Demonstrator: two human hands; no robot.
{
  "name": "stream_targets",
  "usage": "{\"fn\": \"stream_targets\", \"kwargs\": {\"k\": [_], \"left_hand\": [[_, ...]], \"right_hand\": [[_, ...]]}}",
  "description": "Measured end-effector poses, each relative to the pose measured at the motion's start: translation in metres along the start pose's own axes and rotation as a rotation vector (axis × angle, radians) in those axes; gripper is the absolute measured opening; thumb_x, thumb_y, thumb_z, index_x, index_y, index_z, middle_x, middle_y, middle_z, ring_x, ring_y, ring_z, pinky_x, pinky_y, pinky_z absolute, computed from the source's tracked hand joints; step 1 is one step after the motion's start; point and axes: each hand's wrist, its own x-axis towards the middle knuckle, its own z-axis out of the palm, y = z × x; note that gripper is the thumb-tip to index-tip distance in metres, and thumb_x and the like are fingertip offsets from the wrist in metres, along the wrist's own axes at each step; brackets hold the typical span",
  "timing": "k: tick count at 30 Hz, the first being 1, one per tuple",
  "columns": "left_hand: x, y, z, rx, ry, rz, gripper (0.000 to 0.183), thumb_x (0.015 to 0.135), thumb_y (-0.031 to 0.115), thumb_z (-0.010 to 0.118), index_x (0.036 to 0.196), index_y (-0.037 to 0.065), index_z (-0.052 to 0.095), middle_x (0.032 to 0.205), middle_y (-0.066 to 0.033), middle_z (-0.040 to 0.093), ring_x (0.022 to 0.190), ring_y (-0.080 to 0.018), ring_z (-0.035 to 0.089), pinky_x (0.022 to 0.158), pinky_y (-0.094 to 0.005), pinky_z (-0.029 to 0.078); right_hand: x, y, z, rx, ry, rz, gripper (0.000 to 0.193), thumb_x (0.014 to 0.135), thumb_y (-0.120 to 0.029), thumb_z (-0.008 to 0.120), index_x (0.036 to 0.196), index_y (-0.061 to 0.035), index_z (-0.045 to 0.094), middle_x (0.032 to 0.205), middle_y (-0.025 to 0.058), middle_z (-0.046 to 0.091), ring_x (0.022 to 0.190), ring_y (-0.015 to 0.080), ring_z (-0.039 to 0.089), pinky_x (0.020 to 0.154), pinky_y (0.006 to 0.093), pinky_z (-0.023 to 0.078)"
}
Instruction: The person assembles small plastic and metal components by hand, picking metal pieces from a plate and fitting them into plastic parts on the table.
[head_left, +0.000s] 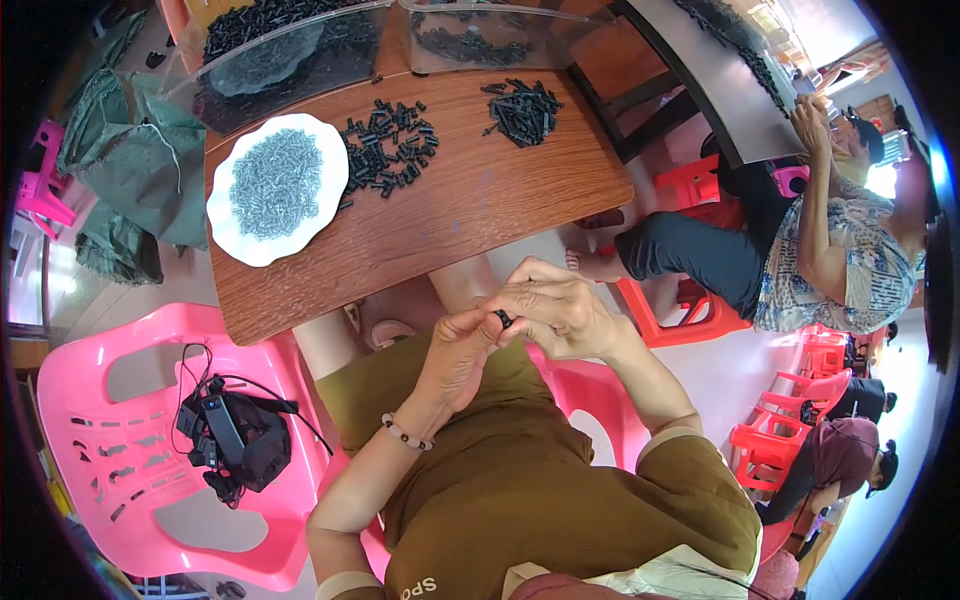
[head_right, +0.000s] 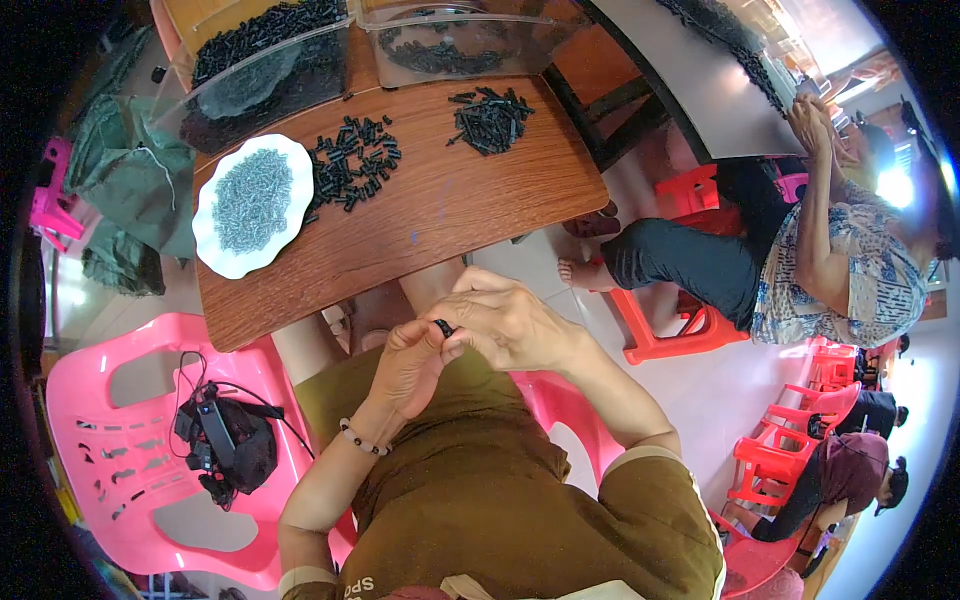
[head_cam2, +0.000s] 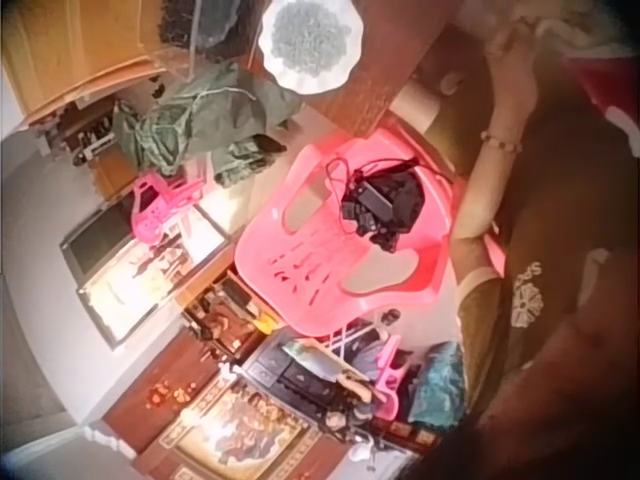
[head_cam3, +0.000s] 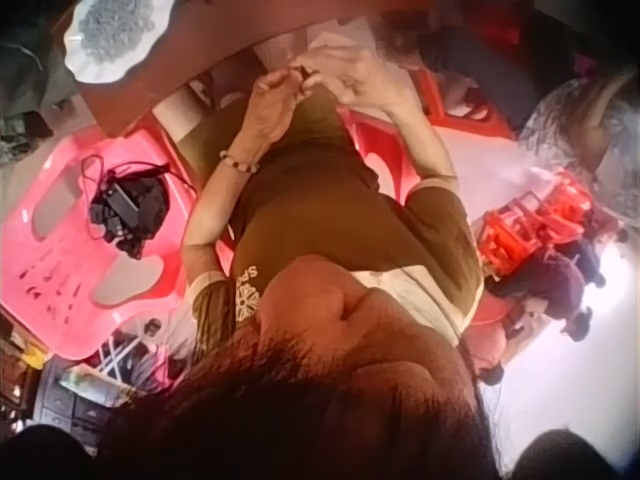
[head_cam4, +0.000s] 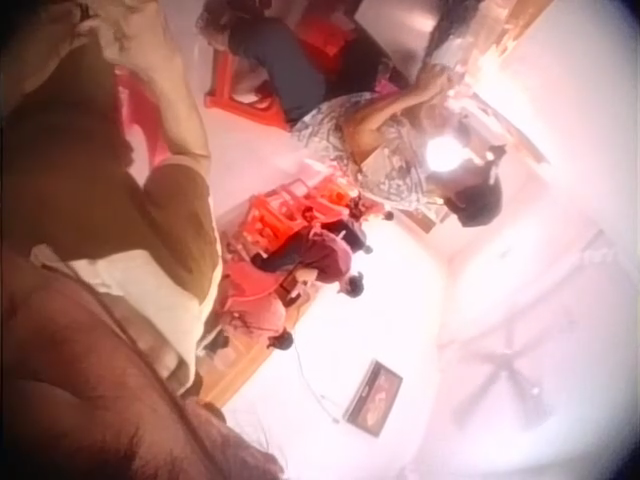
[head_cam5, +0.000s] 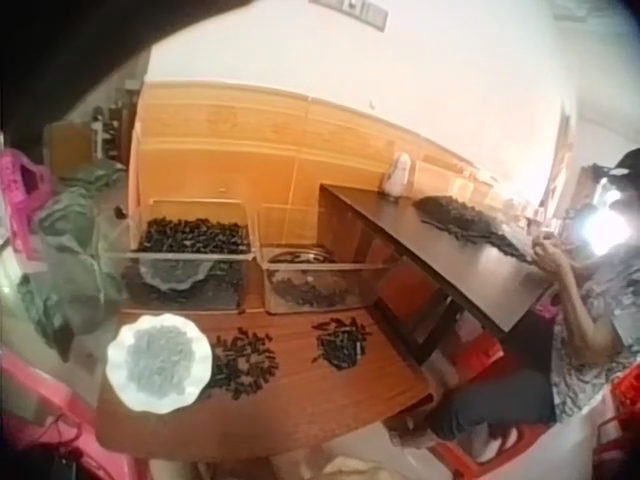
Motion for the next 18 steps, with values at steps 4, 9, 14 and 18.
{"fn": "stream_targets", "kwargs": {"k": [4,9,14,18], "left_hand": [[0.000,0.002,-0.002,0.064,0.053,-0.054,0.012,0.083,0.023,0.070,0.088,0.011,0.069,0.090,0.0019,0.064,0.085,-0.0107,0.056,0.078,-0.0318,0.046],[0.003,0.002,-0.004,-0.091,0.067,-0.048,0.018,0.087,0.023,0.066,0.099,0.009,0.070,0.093,0.0014,0.066,0.084,-0.0104,0.057,0.076,-0.0273,0.045],[0.002,0.000,-0.001,-0.136,0.054,-0.046,0.019,0.088,0.022,0.065,0.103,0.011,0.068,0.100,0.0046,0.064,0.091,-0.0104,0.056,0.079,-0.0281,0.044],[0.002,0.001,-0.001,-0.170,0.035,-0.060,0.020,0.088,0.022,0.065,0.105,0.012,0.068,0.100,0.0050,0.063,0.092,-0.0102,0.055,0.079,-0.0273,0.042]], "right_hand": [[-0.005,0.005,0.003,-0.049,0.015,0.005,0.028,0.081,-0.009,0.065,0.106,0.0017,0.062,0.082,0.0101,0.066,0.077,0.0290,0.058,0.072,0.0365,0.049],[-0.007,0.012,0.005,-0.044,0.027,0.082,0.041,0.077,-0.016,0.071,0.114,-0.0006,0.061,0.087,0.0103,0.065,0.083,0.0279,0.057,0.072,0.0367,0.049],[-0.005,0.010,-0.002,-0.051,0.044,0.126,0.054,0.072,-0.023,0.075,0.120,-0.0034,0.059,0.091,0.0102,0.064,0.088,0.0271,0.056,0.073,0.0374,0.049],[-0.005,0.010,-0.004,-0.066,0.109,0.074,0.046,0.072,-0.022,0.077,0.111,-0.0030,0.062,0.089,0.0095,0.064,0.085,0.0270,0.056,0.073,0.0367,0.048]]}}
